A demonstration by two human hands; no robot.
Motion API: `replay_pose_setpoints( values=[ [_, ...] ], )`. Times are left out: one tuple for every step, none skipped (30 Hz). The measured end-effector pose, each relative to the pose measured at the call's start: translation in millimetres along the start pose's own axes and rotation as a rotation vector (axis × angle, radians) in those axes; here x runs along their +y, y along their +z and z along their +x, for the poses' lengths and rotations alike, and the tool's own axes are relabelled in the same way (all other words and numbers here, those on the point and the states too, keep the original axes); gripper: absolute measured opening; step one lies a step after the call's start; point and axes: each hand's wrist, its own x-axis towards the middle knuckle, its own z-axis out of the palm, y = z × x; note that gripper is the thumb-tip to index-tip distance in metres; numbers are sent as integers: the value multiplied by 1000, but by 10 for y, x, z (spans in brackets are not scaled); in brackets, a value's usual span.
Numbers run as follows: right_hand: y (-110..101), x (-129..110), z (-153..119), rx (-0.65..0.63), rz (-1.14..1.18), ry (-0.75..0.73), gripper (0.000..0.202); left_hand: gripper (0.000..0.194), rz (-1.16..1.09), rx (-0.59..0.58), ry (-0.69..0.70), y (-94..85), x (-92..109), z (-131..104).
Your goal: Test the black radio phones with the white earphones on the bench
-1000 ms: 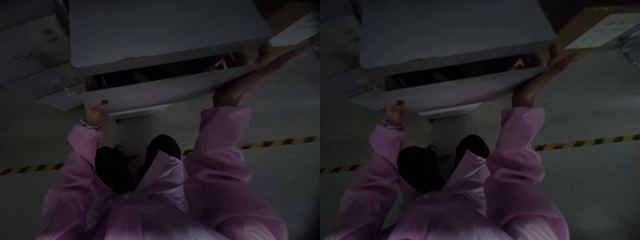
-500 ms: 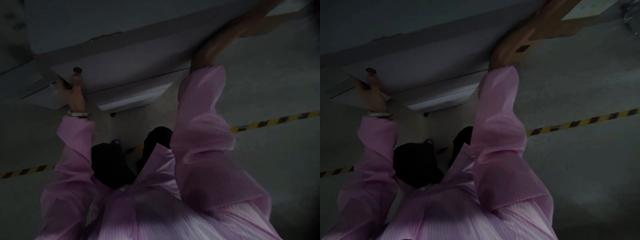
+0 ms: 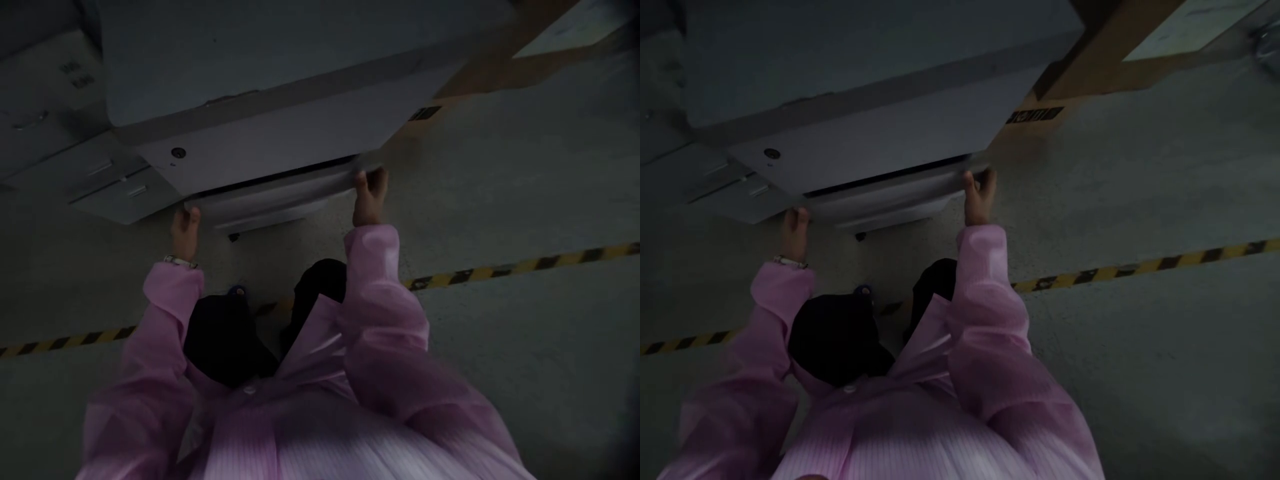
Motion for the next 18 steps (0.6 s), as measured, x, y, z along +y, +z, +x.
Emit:
replay_pose_setpoints(
  values=[
    [-48, 21, -52, 111, 47, 23, 76, 92, 57, -31, -7, -68, 28, -22],
    [-103, 32, -122, 205, 87, 44, 80, 91, 105, -71, -14, -142, 57, -62],
    [-166, 34, -214, 260, 111, 59, 84, 90, 150, -120, -16, -220, 89, -121],
    [-235, 28, -325, 267, 114, 66, 86, 87, 186, -179, -15, -299, 125, -196],
    [-309, 13, -453, 267, 112, 72, 87, 85, 214, -251, -12, -378, 165, -285],
    [-386, -10, -593, 274, 112, 81, 85, 80, 241, -329, -6, -452, 209, -384],
    [-463, -41, -739, 278, 110, 91, 81, 74, 267, -414, -2, -519, 258, -488],
    [-538, -80, -884, 280, 104, 101, 76, 65, 300, -516, 1, -577, 308, -592],
    [-606, -123, -1023, 278, 97, 112, 71, 56, 327, -595, 0, -625, 358, -691],
    [-666, -167, -1148, 275, 87, 123, 70, 50, 346, -654, -4, -663, 405, -783],
    [-716, -210, -1256, 272, 76, 134, 69, 47, 371, -709, -4, -690, 446, -863],
    [-755, -248, -1347, 271, 62, 145, 70, 45, 404, -754, 3, -709, 480, -930],
    [-784, -279, -1419, 270, 45, 156, 72, 44, 444, -797, 14, -722, 505, -985],
    [-805, -303, -1476, 272, 26, 165, 73, 43, 489, -838, 27, -730, 520, -1026],
    [-822, -323, -1520, 273, 4, 175, 74, 42, 530, -869, 40, -736, 527, -1055],
    [-838, -343, -1553, 271, -21, 185, 76, 40, 559, -893, 50, -741, 526, -1075],
    [-857, -368, -1576, 264, -47, 197, 77, 39, 573, -904, 55, -745, 520, -1087],
    [-880, -406, -1590, 248, -84, 220, 77, 37, 576, -910, 59, -748, 511, -1094]
  ],
)
